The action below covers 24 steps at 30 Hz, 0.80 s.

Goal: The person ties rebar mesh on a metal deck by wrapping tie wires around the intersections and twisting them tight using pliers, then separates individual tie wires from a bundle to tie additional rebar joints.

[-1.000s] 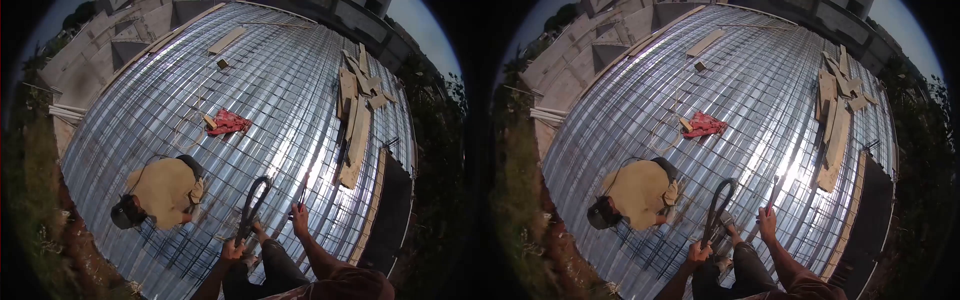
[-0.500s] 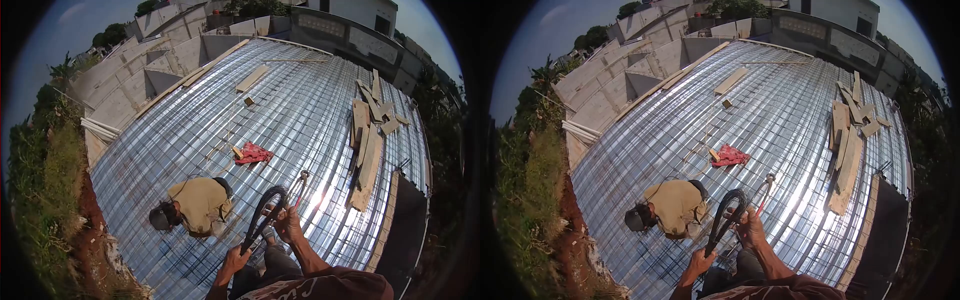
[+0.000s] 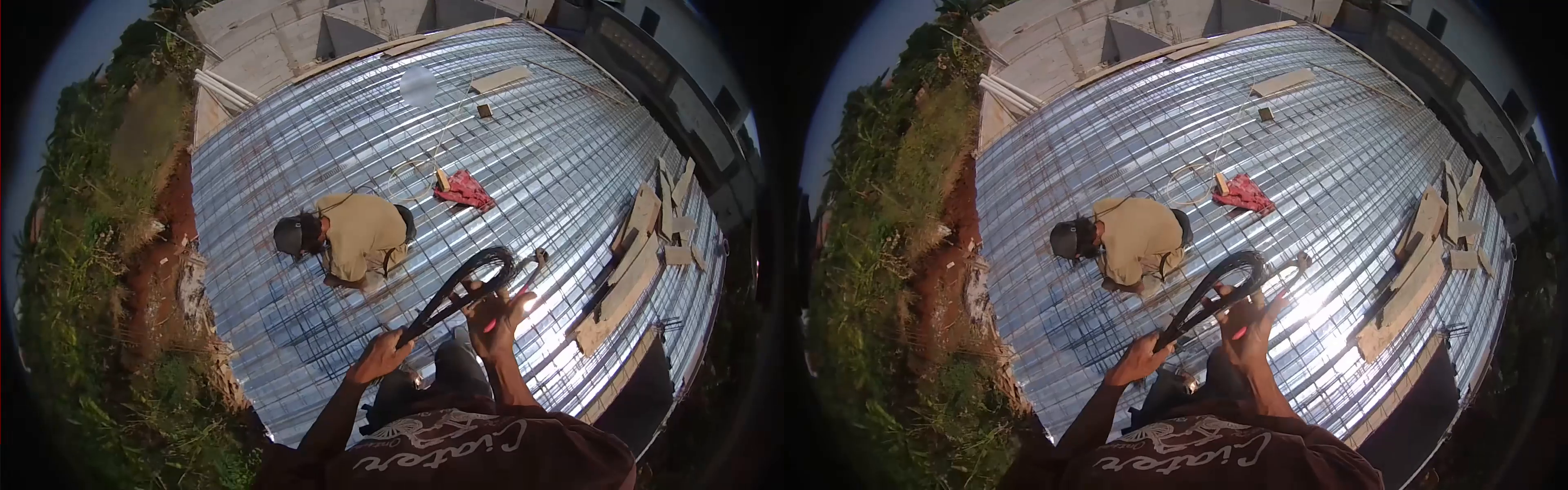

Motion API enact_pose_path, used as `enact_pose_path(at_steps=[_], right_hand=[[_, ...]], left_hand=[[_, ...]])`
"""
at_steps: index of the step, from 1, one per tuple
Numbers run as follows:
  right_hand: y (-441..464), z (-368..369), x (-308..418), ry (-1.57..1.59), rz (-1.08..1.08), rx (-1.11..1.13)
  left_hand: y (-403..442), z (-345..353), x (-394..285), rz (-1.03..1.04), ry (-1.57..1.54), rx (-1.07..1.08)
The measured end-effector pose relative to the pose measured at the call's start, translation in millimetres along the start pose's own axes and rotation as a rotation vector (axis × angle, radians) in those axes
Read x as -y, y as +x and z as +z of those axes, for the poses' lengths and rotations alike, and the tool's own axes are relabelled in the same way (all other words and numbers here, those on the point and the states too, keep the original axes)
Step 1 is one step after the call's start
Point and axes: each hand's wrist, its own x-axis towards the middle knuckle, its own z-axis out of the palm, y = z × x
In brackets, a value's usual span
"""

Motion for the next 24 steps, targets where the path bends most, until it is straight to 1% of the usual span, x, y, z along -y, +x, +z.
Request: enact_pose_path(at_steps=[2, 4, 5, 6, 7, 8, 9, 10, 12, 13, 14, 15, 16, 17, 18, 19, 20, 22, 24], right_hand=[[10.9, -18.1, -9.4, -0.101, 0.006, -0.023], [23.1, -25.3, -9.5, -0.118, 0.127, 0.036], [28.5, -27.4, -7.5, -0.126, 0.195, 0.065], [33.9, -25.3, -1.3, -0.106, 0.344, 0.092], [35.5, -26.3, 2.6, -0.107, 0.404, 0.109], [34.3, -30.2, 5.7, -0.099, 0.454, 0.113], [33.6, -35.0, 9.1, -0.123, 0.492, 0.084], [30.6, -37.1, 13.3, -0.125, 0.526, 0.144], [24.6, -46.8, 13.1, -0.134, 0.561, 0.143], [20.9, -46.7, 12.2, -0.146, 0.578, 0.142], [19.5, -47.5, 13.5, -0.237, 0.652, 0.155], [18.4, -49.2, 11.4, -0.231, 0.681, 0.177], [16.3, -50.2, 8.9, -0.224, 0.705, 0.199], [11.1, -47.0, 5.5, -0.257, 0.659, 0.207], [11.0, -46.5, 4.5, -0.26, 0.666, 0.217], [9.9, -47.8, 4.6, -0.305, 0.628, 0.352], [8.2, -51.0, 6.9, -0.358, 0.598, 0.493], [13.5, -56.4, 15.7, -0.667, 0.504, 0.623], [24.2, -67.1, 21.4, -0.762, 0.357, 0.69]], left_hand=[[-3.6, -3.7, -14.1, 0.013, 0.075, -0.065], [-4.5, -10.7, -44.2, -0.398, -0.034, 0.026], [-9.3, -0.2, -33.0, -0.447, -0.039, 0.008], [-27.5, -10.6, -70.1, -0.462, -0.263, -0.015], [-36.1, -16.4, -70.2, -0.535, -0.38, 0.162], [-48.3, -25.3, -85.5, -0.467, -0.398, 0.048], [-57.9, -32.6, -99.6, -0.473, -0.348, -0.077], [-57.2, -32.3, -119.3, -0.512, -0.371, -0.081], [-41.7, -21.1, -154.1, -0.472, -0.136, -0.361], [-28.7, -1.4, -167.1, -0.504, -0.154, -0.375], [-11.4, 17.8, -179.4, -0.532, -0.165, -0.394], [1.0, 41.8, -182.8, -0.628, -0.128, -0.433], [2.7, 62.8, -177.8, -0.637, -0.132, -0.452], [2.7, 81.8, -167.8, -0.667, -0.112, -0.609], [3.0, 87.3, -167.8, -0.693, -0.092, -0.763], [-1.1, 93.0, -168.1, -0.65, -0.001, -0.838], [-8.9, 94.7, -164.9, -0.747, -0.084, -0.751], [-30.6, 93.3, -161.7, -0.69, -0.058, -0.833], [-54.3, 84.8, -162.6, -0.689, -0.053, -0.942]])
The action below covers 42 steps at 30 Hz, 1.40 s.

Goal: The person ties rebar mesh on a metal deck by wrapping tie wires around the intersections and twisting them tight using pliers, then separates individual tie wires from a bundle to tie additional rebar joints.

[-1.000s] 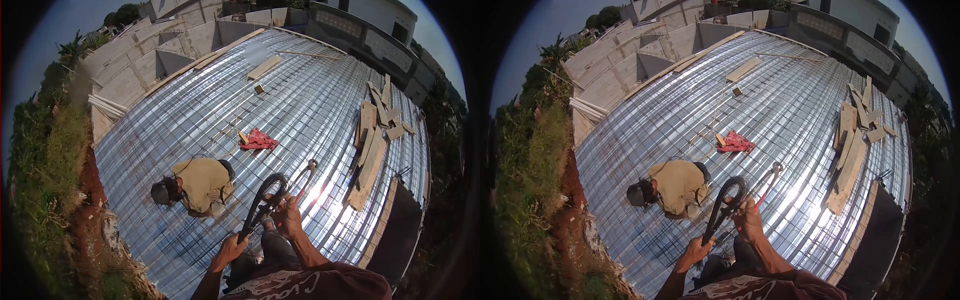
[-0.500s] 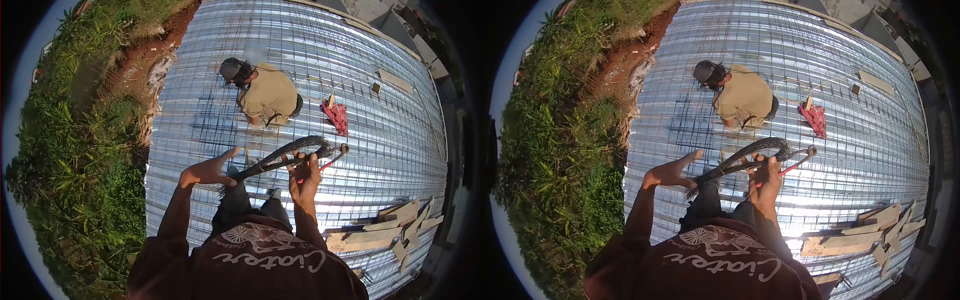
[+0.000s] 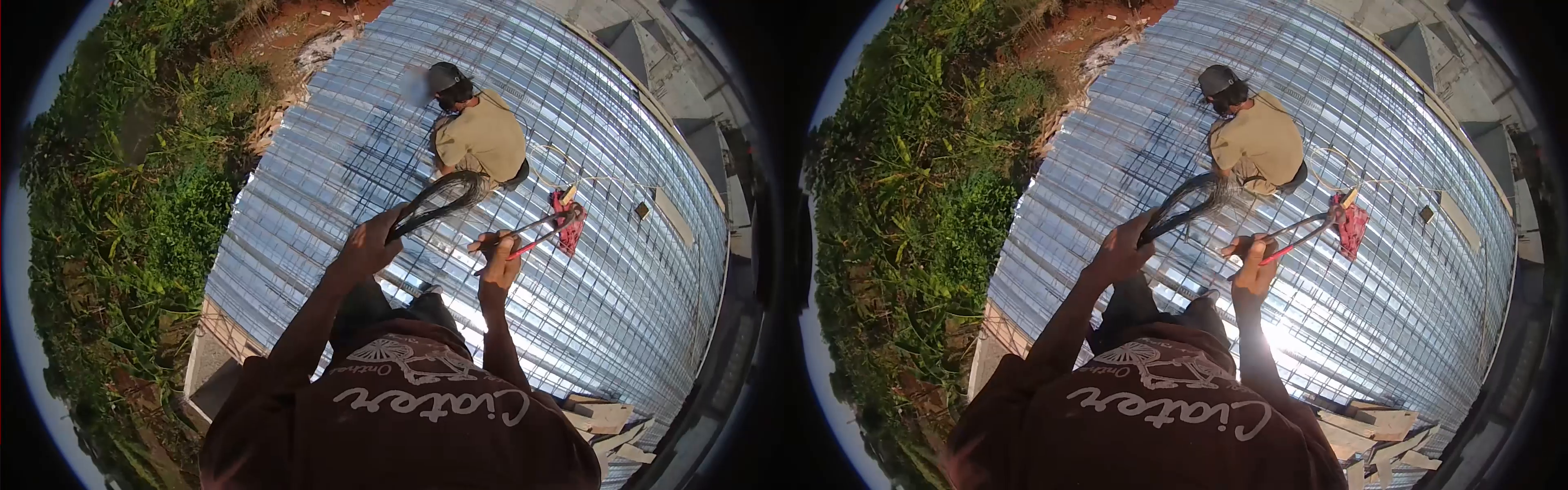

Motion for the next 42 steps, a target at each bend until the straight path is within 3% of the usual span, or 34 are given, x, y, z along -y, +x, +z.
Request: enact_pose_path(at_steps=[2, 4, 6, 8, 10, 11, 16, 18, 20, 22, 24, 28, 30, 32, 34, 36, 39, 42], right_hand=[[3.7, -30.9, -8.5, -0.404, -0.128, 0.054], [2.7, -12.3, 18.0, -0.613, -0.272, 0.003], [2.0, 10.0, 37.5, -0.15, -0.053, -0.092], [0.7, 25.4, 47.2, -0.505, -0.069, -0.106], [-3.3, 59.0, 46.4, -0.589, -0.062, -0.058], [-6.1, 80.9, 49.0, -0.701, -0.202, 0.046], [-12.1, 192.8, 49.2, -0.674, -0.459, 0.489], [-15.9, 225.3, 43.3, -0.711, -0.501, 0.524], [-17.9, 246.1, 26.2, -0.702, -0.479, 0.507], [-19.9, 266.5, 18.8, -0.715, -0.487, 0.512], [-22.8, 283.6, 17.1, -0.697, -0.236, 0.525], [-24.4, 314.1, 15.5, -0.633, 0.007, 0.485], [-20.4, 315.6, 6.8, -0.589, 0.004, 0.523], [-10.5, 323.3, 3.1, -0.531, -0.01, 0.565], [-2.9, 327.8, 9.0, -0.699, -0.092, 0.725], [4.2, 334.6, 6.9, -0.69, -0.102, 0.724], [10.3, 345.5, 5.3, -0.79, -0.039, 0.773], [16.1, 354.7, -8.9, -0.654, 0.026, 0.763]], left_hand=[[-5.6, -24.1, 14.5, 0.097, -0.034, -0.113], [-12.4, -44.4, 24.6, 0.078, -0.061, -0.17], [-20.1, -61.4, 40.0, 0.054, -0.142, -0.163], [-27.7, -78.7, 51.3, 0.011, -0.147, -0.128], [-37.5, -95.8, 63.2, 0.014, -0.194, -0.091], [-44.6, -108.9, 65.8, -0.122, -0.207, 0.026], [-70.9, -146.2, 97.4, -0.183, -0.346, 0.175], [-79.6, -163.0, 106.3, -0.18, -0.331, 0.214], [-85.1, -176.7, 123.0, -0.237, -0.342, 0.243], [-93.5, -182.8, 143.7, -0.155, -0.404, 0.186], [-101.4, -197.2, 155.6, -0.2, -0.432, 0.185], [-104.0, -218.0, 172.7, -0.249, -0.521, 0.195], [-101.5, -232.0, 174.8, -0.315, -0.597, 0.269], [-100.7, -238.5, 184.6, -0.24, -0.689, 0.267], [-102.2, -248.3, 182.8, -0.256, -0.737, 0.317], [-100.3, -262.8, 175.1, -0.353, -0.725, 0.276], [-96.3, -267.8, 190.2, -0.34, -0.662, 0.299], [-93.6, -268.5, 199.1, -0.333, -0.661, 0.277]])
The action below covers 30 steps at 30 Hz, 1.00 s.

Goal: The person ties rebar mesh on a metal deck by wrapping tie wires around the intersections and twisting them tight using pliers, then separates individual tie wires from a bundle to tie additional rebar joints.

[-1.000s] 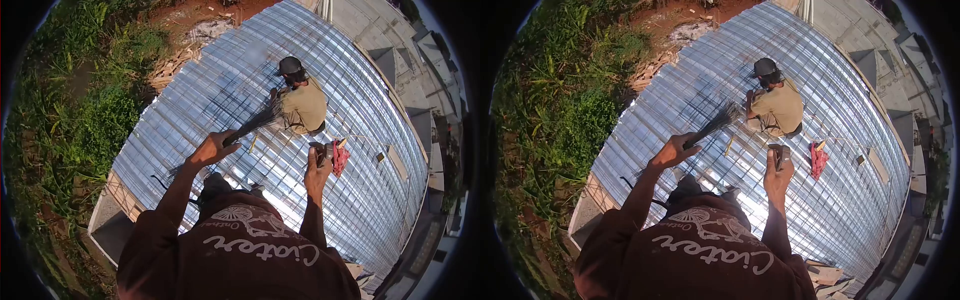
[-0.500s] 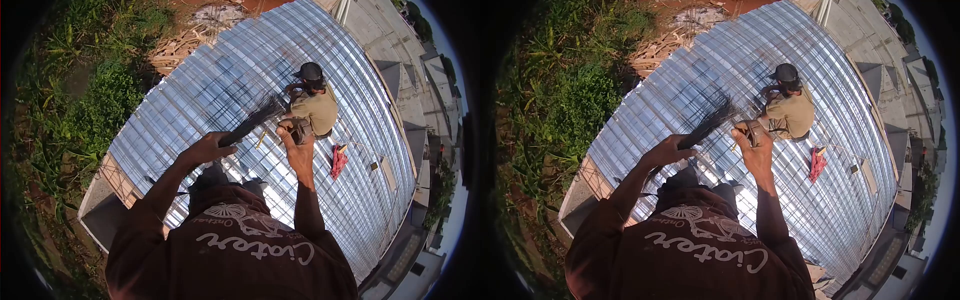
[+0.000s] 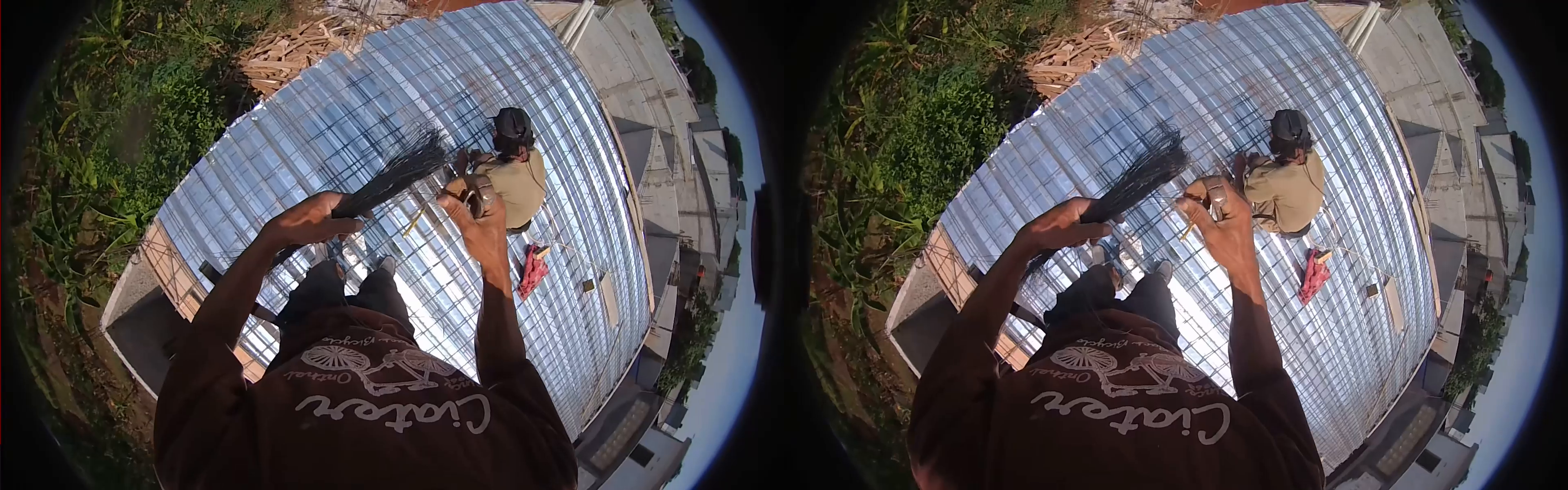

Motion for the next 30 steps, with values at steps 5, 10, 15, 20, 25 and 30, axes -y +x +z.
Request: enact_pose_path(at_steps=[5, 10, 15, 20, 25, 30], right_hand=[[27.0, 16.1, -38.0, 0.106, -0.101, -0.023], [23.7, 24.9, -36.1, 0.059, -0.135, 0.009], [25.5, 7.3, -44.3, 0.264, -0.027, 0.035], [26.0, -11.5, -34.5, 0.101, -0.087, -0.044], [27.0, -15.2, -40.5, -0.029, -0.125, -0.049], [22.1, -6.1, -47.3, 0.039, -0.062, -0.08]], left_hand=[[9.6, 0.1, 24.6, -0.059, 0.088, -0.097], [10.5, -2.2, 24.1, -0.096, 0.114, -0.083], [4.3, -5.1, 21.7, -0.197, 0.047, -0.028], [-1.8, -8.0, 13.9, -0.192, 0.0, 0.021], [3.9, -6.3, 9.7, -0.212, 0.038, 0.042], [9.2, -9.9, 16.5, -0.203, 0.081, 0.077]])
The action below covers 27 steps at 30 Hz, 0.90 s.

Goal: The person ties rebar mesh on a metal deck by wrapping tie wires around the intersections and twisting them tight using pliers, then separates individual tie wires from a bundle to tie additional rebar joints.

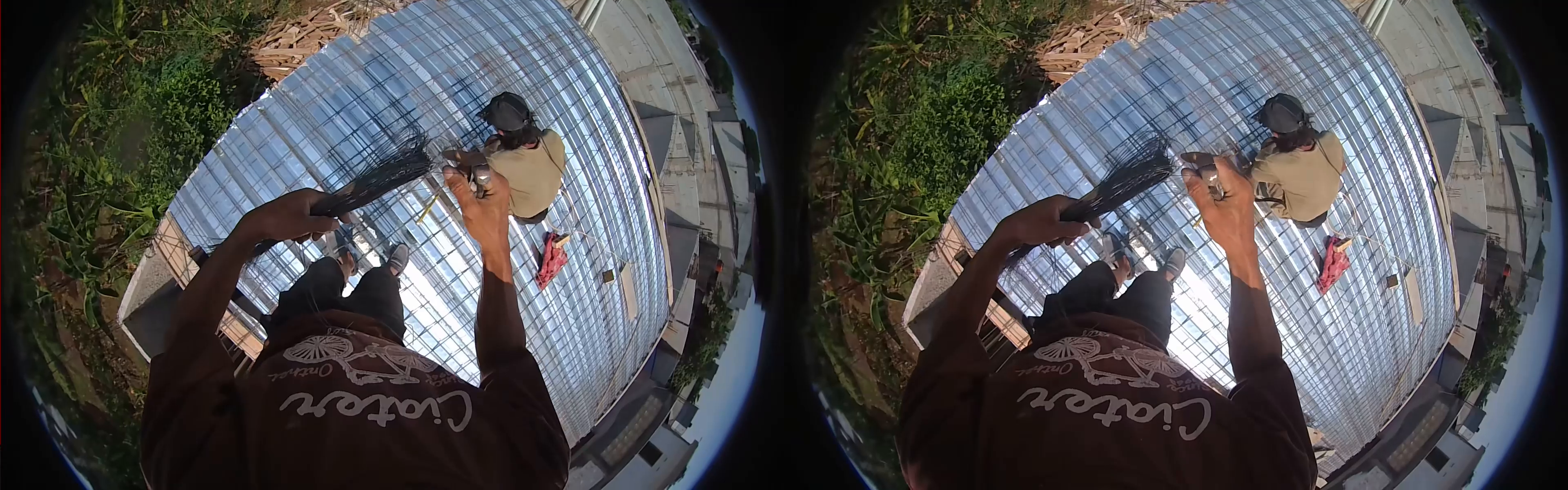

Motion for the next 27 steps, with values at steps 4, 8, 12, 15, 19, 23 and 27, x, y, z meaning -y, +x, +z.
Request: enact_pose_path(at_steps=[4, 8, 12, 15, 19, 23, 27], right_hand=[[-3.6, 4.5, -2.6, -0.002, -0.015, 0.007], [-7.9, 11.9, -0.5, 0.045, 0.116, 0.0], [-11.0, 12.8, -16.9, 0.014, 0.022, 0.101], [-14.2, 15.4, -6.1, 0.043, 0.111, 0.173], [-14.7, 14.9, -10.0, 0.096, 0.082, 0.38], [-16.7, 24.6, -13.8, 0.036, -0.078, 0.537], [-18.9, 27.2, -21.2, -0.037, -0.186, 0.599]], left_hand=[[5.7, -3.9, 11.8, -0.007, 0.045, 0.002], [3.0, -3.6, 11.3, -0.041, 0.019, 0.004], [0.7, -2.7, 23.2, 0.015, 0.057, -0.011], [-4.4, -1.6, 30.0, -0.017, 0.05, -0.021], [-17.1, -3.5, 36.9, -0.058, -0.057, -0.007], [-31.4, -6.3, 40.4, -0.059, -0.064, -0.026], [-34.0, -11.8, 42.5, -0.091, -0.066, 0.023]])
